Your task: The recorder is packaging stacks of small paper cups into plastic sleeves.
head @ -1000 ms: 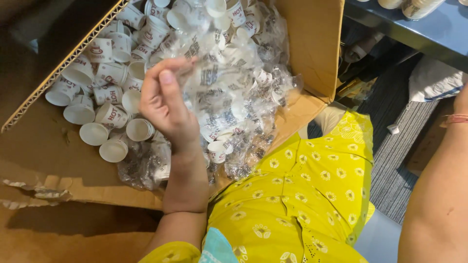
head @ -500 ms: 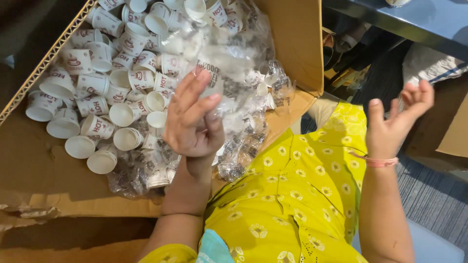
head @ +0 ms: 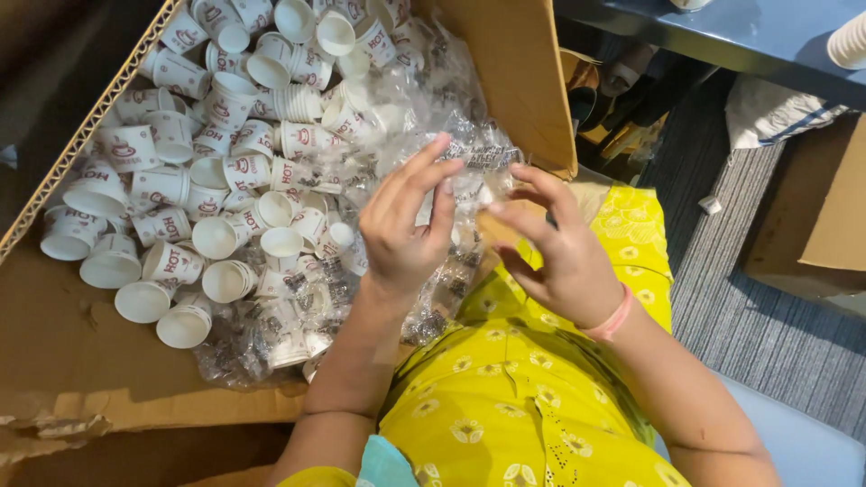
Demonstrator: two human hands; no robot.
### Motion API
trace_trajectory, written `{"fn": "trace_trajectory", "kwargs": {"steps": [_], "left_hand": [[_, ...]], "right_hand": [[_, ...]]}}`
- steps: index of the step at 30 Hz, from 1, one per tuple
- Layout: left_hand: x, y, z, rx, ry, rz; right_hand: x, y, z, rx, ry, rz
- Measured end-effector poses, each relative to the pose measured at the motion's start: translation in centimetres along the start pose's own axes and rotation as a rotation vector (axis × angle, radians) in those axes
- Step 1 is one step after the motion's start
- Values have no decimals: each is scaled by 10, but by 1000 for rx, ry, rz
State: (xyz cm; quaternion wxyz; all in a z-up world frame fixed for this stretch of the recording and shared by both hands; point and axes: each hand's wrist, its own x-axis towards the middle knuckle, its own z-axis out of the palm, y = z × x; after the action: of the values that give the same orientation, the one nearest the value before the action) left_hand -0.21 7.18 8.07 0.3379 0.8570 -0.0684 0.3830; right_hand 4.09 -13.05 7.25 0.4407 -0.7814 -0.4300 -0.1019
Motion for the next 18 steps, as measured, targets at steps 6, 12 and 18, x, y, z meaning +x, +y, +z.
{"fn": "trace_trajectory", "kwargs": {"steps": [6, 12, 18], "left_hand": [[-1, 2, -3, -99, -46, -145], [4, -2, -9, -191, -44, -205], [11, -23, -15, 88, -59, -417]], "right_hand": [[22, -1, 15, -242, -27, -90], [22, 8, 12, -311, -28, -19], [-1, 16, -15, 15, 309, 108]]}}
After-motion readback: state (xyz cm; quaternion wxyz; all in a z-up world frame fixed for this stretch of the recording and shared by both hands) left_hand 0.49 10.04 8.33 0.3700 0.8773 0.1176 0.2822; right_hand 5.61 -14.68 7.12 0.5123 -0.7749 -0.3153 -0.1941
